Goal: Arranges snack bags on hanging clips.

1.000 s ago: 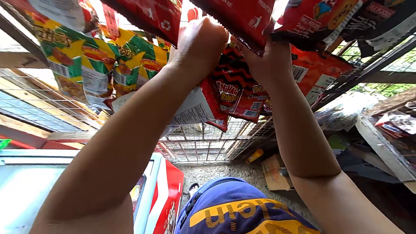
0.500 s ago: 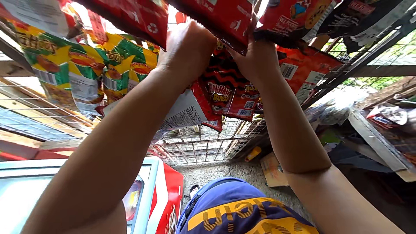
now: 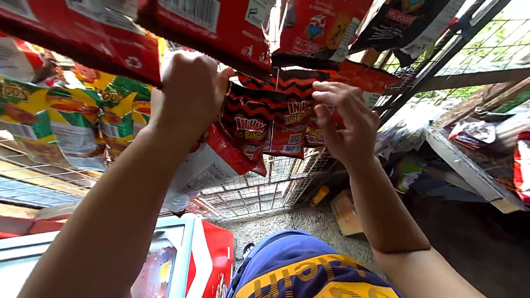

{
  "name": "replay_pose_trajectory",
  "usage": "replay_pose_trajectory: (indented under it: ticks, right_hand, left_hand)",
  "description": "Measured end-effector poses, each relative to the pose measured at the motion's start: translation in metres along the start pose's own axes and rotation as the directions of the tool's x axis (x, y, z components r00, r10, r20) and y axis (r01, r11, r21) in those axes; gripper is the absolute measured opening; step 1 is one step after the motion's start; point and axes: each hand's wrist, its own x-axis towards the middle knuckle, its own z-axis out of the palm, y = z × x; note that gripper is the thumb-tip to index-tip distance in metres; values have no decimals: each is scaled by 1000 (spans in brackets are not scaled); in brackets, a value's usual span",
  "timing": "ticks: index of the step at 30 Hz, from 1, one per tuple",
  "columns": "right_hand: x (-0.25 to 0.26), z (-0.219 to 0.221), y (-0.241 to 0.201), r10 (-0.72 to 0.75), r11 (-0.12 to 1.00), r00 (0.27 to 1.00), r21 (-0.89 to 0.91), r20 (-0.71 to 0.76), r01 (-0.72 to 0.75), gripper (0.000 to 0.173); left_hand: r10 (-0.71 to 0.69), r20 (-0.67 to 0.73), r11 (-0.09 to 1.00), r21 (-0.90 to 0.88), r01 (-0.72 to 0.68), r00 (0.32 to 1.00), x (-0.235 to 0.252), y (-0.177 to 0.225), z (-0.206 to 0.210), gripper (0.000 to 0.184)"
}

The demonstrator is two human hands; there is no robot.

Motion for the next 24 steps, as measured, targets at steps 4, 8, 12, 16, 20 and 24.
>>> replay_pose_trajectory:
  ticks: [4,8,12,16,20,24]
  right_hand:
    - [-4,-10,22,98,985,987,-130,-124,-114,23]
    - [3,-5,29,99,959,979,-247,-177,-142,33]
    - [15,-2,29,201,898,973,-376,-114,-230,36]
    - [23,1,25,252,867,964,-421,-88,-265,47]
    - [24,5,25,226,859,967,-444,-119,-256,59]
    - [35,-3,36,218,872,975,-439,-43,-214,63]
  left_hand:
    - [-41,-41,995,-92,37,998,-16,3,4,38]
    - [-22,-131,982,-190,-3,991,-40,9,7,32]
    - [37,-218,951,-291,-101,975,-92,30,12,27]
    - [62,-382,859,-450,-244,922,-130,66,49,19]
    - [32,-317,638,-723,-263,948,-131,90,99,14]
    - [86,-58,432,-897,-90,995,-123,114,146,18]
